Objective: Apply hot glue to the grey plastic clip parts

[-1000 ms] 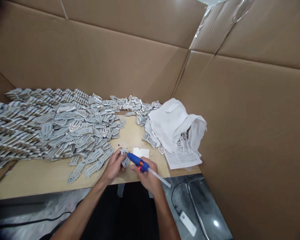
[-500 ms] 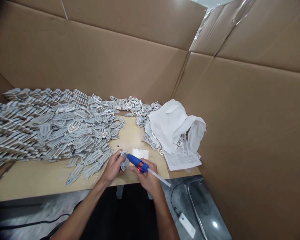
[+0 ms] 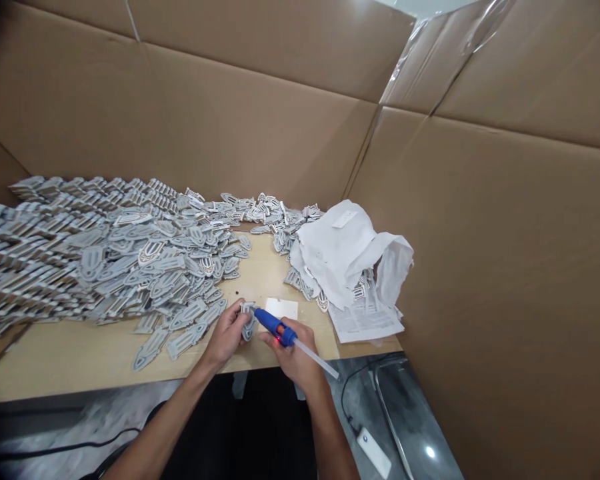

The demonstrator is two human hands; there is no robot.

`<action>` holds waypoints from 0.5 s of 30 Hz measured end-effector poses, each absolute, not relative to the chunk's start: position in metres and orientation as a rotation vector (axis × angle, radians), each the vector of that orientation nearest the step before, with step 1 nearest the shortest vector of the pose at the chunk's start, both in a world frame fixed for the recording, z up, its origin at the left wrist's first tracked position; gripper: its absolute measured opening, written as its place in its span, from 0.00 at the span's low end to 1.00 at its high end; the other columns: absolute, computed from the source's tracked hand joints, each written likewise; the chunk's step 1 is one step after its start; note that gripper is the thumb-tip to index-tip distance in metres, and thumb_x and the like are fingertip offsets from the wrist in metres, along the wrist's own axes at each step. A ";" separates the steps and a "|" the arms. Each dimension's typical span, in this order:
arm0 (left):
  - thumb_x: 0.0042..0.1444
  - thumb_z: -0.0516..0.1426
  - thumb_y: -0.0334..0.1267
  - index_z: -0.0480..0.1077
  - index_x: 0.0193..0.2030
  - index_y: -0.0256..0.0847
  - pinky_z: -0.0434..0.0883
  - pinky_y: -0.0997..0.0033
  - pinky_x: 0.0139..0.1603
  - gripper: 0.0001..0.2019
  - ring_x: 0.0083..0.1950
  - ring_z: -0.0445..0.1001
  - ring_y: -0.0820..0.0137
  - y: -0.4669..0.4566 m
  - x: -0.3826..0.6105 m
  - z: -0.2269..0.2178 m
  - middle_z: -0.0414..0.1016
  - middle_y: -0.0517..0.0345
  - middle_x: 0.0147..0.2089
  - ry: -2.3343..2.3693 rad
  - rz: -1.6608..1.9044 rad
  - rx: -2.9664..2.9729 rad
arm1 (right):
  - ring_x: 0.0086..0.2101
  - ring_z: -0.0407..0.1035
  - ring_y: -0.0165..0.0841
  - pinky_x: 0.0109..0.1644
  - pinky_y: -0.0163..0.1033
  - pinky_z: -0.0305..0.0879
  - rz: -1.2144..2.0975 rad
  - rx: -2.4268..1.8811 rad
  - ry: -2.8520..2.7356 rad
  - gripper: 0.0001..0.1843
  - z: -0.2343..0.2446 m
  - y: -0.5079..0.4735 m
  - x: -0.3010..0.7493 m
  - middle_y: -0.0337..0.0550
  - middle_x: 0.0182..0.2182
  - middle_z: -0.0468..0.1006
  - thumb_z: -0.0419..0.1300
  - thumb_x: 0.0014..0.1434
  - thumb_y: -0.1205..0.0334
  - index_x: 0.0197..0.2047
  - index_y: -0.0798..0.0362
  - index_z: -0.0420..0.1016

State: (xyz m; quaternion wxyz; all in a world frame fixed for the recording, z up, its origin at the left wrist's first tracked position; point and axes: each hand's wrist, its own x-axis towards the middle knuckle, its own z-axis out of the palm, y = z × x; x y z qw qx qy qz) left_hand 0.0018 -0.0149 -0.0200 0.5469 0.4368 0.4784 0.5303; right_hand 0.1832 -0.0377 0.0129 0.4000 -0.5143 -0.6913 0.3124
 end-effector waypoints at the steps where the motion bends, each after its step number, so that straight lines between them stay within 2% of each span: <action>1: 0.59 0.58 0.40 0.62 0.31 0.43 0.56 0.78 0.23 0.09 0.22 0.57 0.77 -0.015 0.002 -0.021 0.58 0.69 0.23 1.131 1.256 1.042 | 0.24 0.59 0.31 0.28 0.36 0.57 0.785 -1.301 -1.750 0.26 0.012 -0.038 0.184 0.36 0.21 0.66 0.67 0.62 0.41 0.24 0.50 0.66; 15: 0.61 0.56 0.41 0.62 0.33 0.42 0.56 0.78 0.25 0.08 0.25 0.59 0.76 -0.017 0.000 -0.017 0.58 0.67 0.26 1.194 1.246 1.114 | 0.25 0.57 0.29 0.32 0.36 0.55 0.744 -1.255 -1.836 0.23 0.018 -0.040 0.183 0.35 0.23 0.65 0.67 0.65 0.48 0.26 0.51 0.63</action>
